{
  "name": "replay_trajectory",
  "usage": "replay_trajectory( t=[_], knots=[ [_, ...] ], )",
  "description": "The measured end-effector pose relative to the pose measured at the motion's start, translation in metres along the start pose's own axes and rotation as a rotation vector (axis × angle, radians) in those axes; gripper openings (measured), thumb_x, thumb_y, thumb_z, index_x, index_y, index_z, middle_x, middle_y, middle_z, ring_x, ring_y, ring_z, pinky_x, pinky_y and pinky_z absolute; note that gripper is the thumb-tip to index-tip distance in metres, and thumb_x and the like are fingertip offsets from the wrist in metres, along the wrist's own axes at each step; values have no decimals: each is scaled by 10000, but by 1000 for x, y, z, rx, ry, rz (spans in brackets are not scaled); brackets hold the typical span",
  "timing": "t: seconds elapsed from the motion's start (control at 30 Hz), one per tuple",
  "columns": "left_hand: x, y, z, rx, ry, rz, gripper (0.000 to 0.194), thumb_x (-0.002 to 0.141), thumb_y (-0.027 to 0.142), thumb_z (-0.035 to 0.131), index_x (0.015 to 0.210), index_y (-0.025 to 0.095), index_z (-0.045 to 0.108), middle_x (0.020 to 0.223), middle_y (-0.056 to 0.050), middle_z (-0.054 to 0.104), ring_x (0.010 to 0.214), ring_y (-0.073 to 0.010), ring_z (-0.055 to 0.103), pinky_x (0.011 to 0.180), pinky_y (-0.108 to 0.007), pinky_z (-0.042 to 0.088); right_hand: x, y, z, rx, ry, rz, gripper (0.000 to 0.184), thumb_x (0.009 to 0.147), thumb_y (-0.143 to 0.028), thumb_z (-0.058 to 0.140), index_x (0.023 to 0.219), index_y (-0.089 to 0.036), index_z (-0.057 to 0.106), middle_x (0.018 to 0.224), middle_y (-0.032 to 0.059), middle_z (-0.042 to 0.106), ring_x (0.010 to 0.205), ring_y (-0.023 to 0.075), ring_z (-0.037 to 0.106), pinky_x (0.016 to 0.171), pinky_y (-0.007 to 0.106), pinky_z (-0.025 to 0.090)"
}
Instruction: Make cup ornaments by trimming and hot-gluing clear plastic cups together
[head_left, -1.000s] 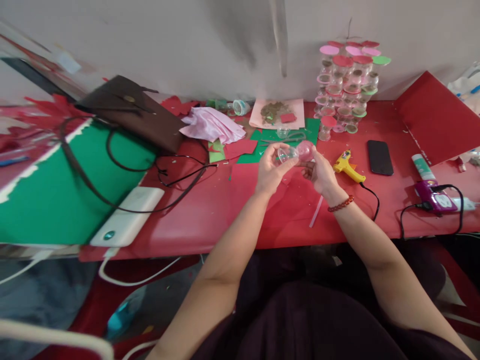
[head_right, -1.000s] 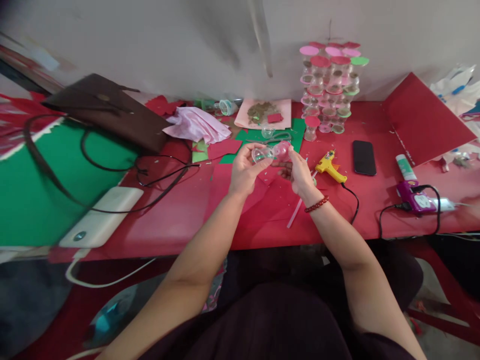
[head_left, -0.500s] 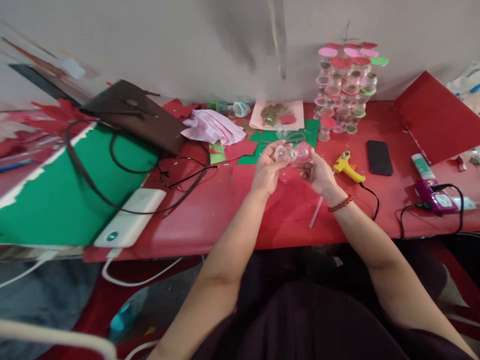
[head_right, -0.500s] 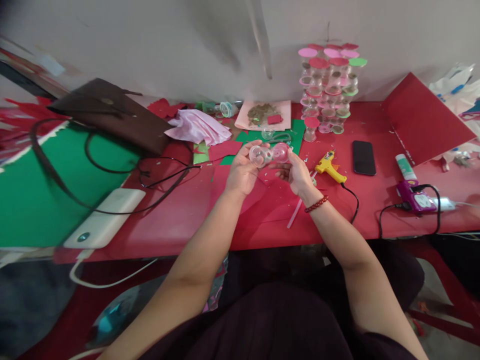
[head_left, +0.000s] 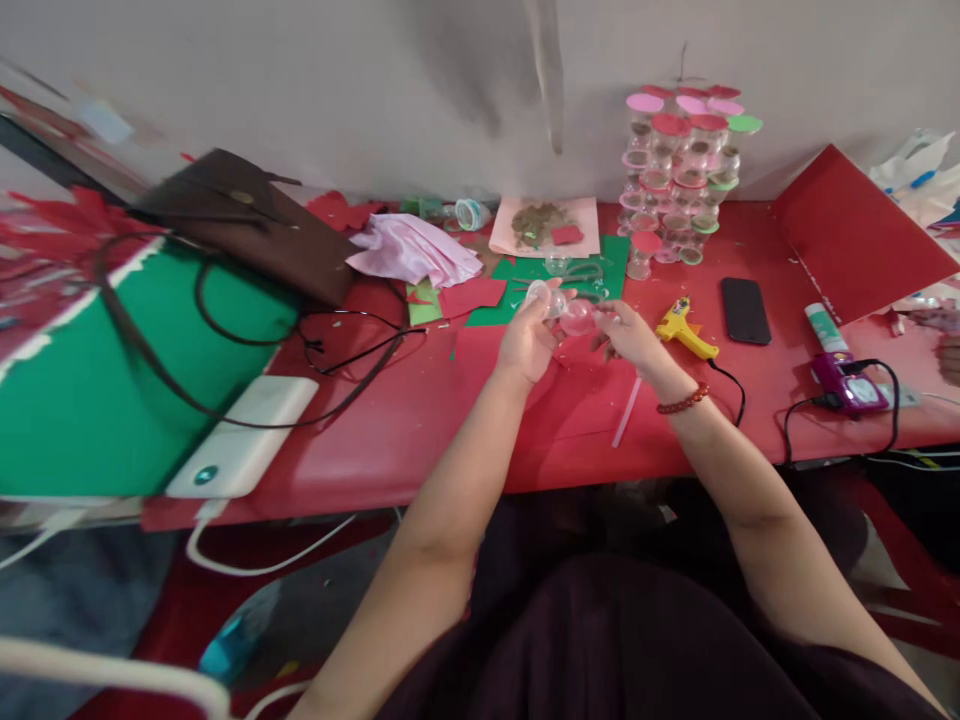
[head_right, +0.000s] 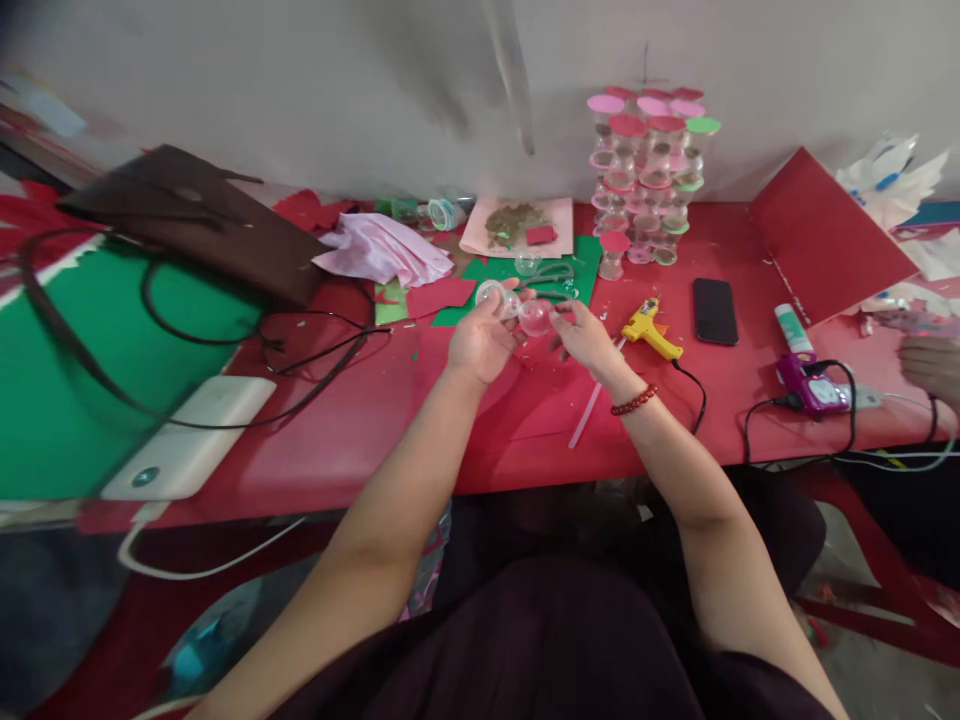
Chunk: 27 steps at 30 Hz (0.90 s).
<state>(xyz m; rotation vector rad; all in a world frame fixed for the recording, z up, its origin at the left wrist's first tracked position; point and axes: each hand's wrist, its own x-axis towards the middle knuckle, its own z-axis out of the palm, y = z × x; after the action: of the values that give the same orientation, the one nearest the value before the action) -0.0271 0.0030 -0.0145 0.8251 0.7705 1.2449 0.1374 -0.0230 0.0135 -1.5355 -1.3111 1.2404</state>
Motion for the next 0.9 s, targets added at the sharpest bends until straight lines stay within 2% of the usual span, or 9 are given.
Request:
replay_trajectory(
  t=[0.1,0.2,0.27,0.33,0.43,0.57,0.7,0.8,0.9],
  knots=[
    [-1,2,3,41,13,-82,493,813,493,777,1208,216,675,1195,-92,767,1057,-210,715,779,-277,536,-3,7,-33,-361,176,-169,234,960,-265,580,1183,-218,630,774,10,733,642,161,657,687,299,517],
    [-1,2,4,93,-5,-158,465,835,482,766,1196,201,679,1167,-102,774,1022,-215,720,771,-289,534,-10,26,-73,-725,334,-240,312,857,-246,637,1160,-193,689,1071,120,771,1034,281,696,958,445,517],
    [-1,1,4,111,-31,-173,474,855,508,745,1205,197,672,1170,-113,771,1022,-220,720,766,-292,530,-16,41,-95,-908,432,-184,423,826,-255,637,1236,-156,674,1271,199,708,1209,364,623,1024,530,474],
    [-1,-1,4,152,-58,-169,479,851,526,752,1189,197,665,1160,-115,766,1022,-220,716,784,-294,523,-20,53,-109,-1011,466,-58,510,820,-274,629,1308,-126,641,1350,236,654,1262,416,576,1015,559,467],
    [0,-6,2,281,-101,-139,453,808,531,807,1073,194,662,1086,-85,753,994,-203,699,859,-296,506,-24,63,-115,-1083,420,65,543,829,-289,611,1342,-111,612,1388,240,622,1276,433,563,1004,550,477],
    [1,-11,0,384,-173,-110,435,781,523,836,999,186,667,1028,-54,734,965,-180,677,926,-301,490,-21,62,-109,-1129,374,51,524,853,-249,577,1351,-84,590,1360,247,640,1267,413,590,1017,523,483],
    [5,-14,-4,399,-209,-95,547,791,560,817,1146,157,712,1194,-111,748,1142,-228,677,1082,-359,455,-18,54,-101,-1174,358,56,543,858,-247,591,1374,-80,573,1317,259,658,1184,382,651,973,474,511],
    [10,-18,-10,435,-188,-110,653,816,597,782,1277,141,709,1389,-171,691,1336,-288,608,1192,-430,389,-15,52,-100,-1208,336,72,531,857,-231,581,1366,-79,589,1282,256,674,1113,358,684,929,443,528],
    [13,-21,-14,471,-162,-128,676,850,614,744,1347,159,694,1486,-171,638,1421,-308,554,1243,-474,340,-12,56,-105,-1188,365,-1,528,844,-208,575,1357,-84,599,1259,253,680,1070,343,689,900,432,531]
  ],
)
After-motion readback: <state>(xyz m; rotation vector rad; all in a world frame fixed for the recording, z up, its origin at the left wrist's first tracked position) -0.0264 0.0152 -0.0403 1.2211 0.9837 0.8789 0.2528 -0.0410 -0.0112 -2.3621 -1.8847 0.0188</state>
